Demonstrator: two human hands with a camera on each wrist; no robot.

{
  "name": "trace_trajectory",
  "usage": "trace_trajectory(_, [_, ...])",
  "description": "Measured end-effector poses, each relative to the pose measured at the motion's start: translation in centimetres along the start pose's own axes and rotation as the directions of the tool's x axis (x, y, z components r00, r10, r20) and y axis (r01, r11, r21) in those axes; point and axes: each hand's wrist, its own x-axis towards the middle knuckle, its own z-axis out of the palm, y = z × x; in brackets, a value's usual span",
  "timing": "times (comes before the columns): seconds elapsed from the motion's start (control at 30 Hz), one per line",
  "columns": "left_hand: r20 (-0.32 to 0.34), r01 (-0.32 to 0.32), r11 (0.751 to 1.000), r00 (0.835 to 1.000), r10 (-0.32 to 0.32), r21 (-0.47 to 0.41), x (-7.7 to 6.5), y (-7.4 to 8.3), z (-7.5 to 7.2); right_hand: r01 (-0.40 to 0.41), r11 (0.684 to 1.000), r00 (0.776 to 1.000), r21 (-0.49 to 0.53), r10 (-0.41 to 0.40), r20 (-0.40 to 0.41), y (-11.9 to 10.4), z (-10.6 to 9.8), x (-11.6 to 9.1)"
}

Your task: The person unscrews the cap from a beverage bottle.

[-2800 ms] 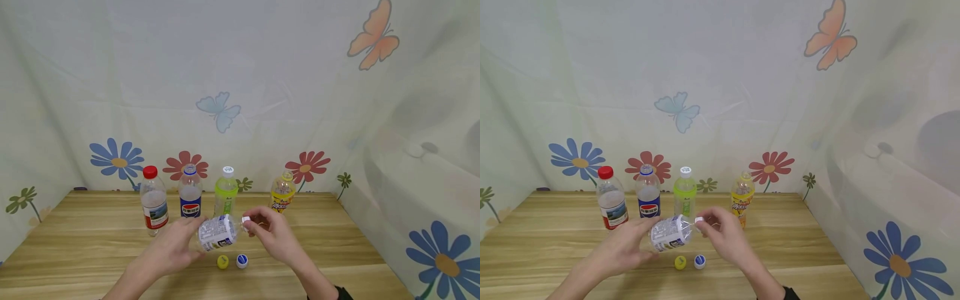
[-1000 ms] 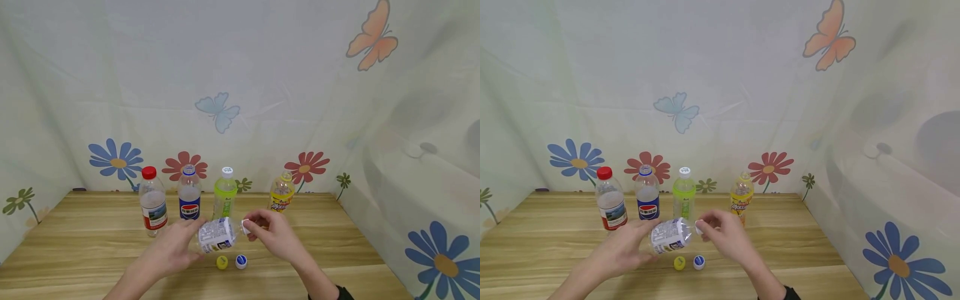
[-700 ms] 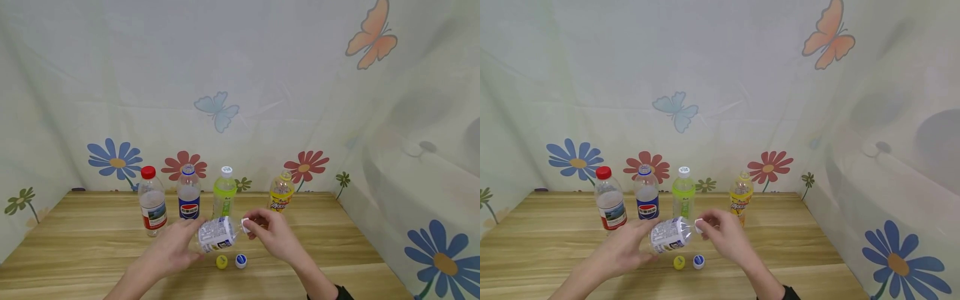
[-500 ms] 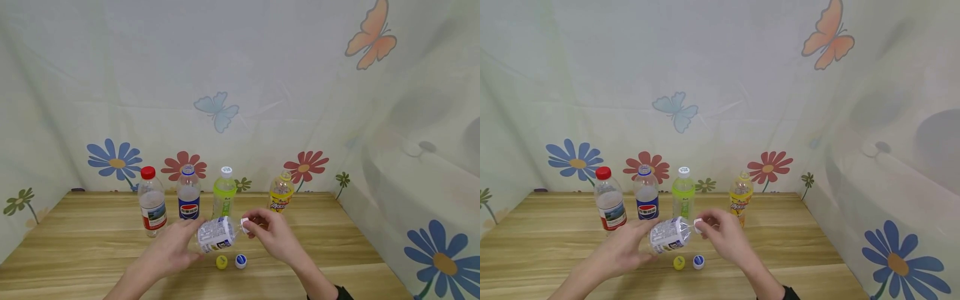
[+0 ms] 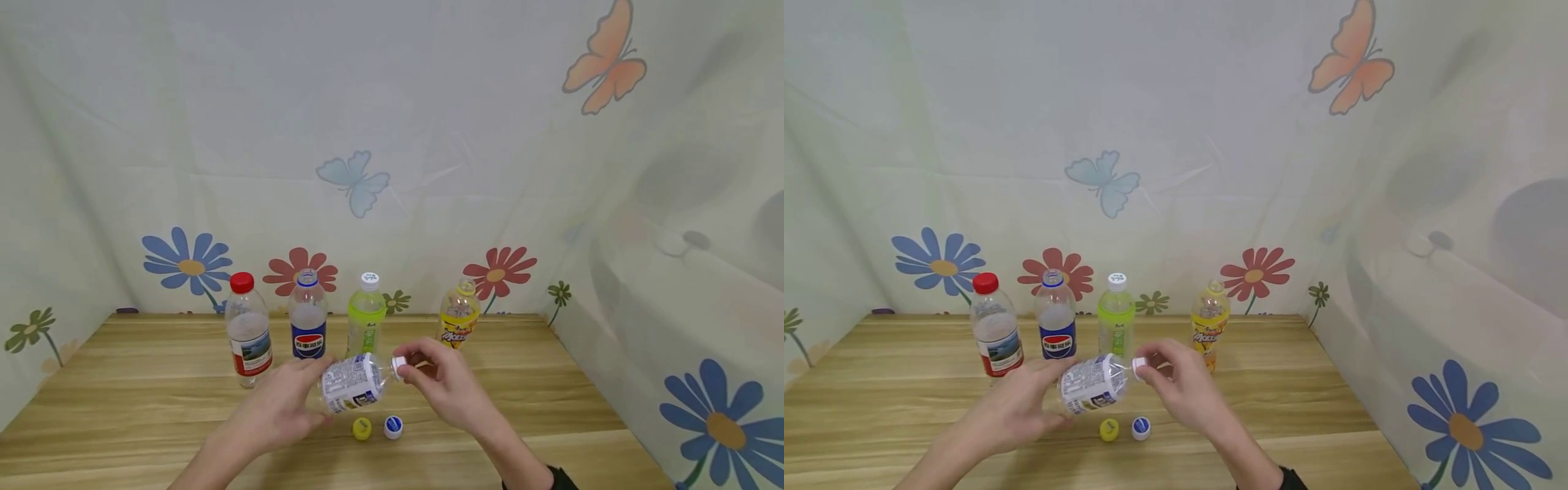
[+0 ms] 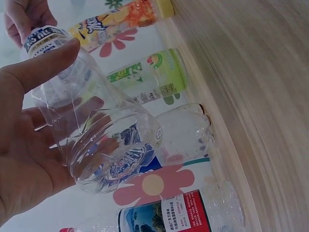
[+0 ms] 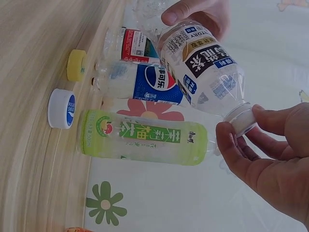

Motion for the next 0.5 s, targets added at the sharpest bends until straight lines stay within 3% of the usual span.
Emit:
trace_trajectory(0.23, [0.011,-0.015,1.0,1.0,0.015,-0.016,0.02,-0.17,-0.1,0.063,0.997,0.998,-0.041,-0.063,-0.007,0.13,0.05,-0.01])
trace_trajectory(0.5, [0.011,-0.014,1.0,1.0,0.014,-0.012,-0.04,-0.19,-0.24,-0.029,0.996,0.997,-0.085,0.023,-0.08,-0.23,0.25,-0.03])
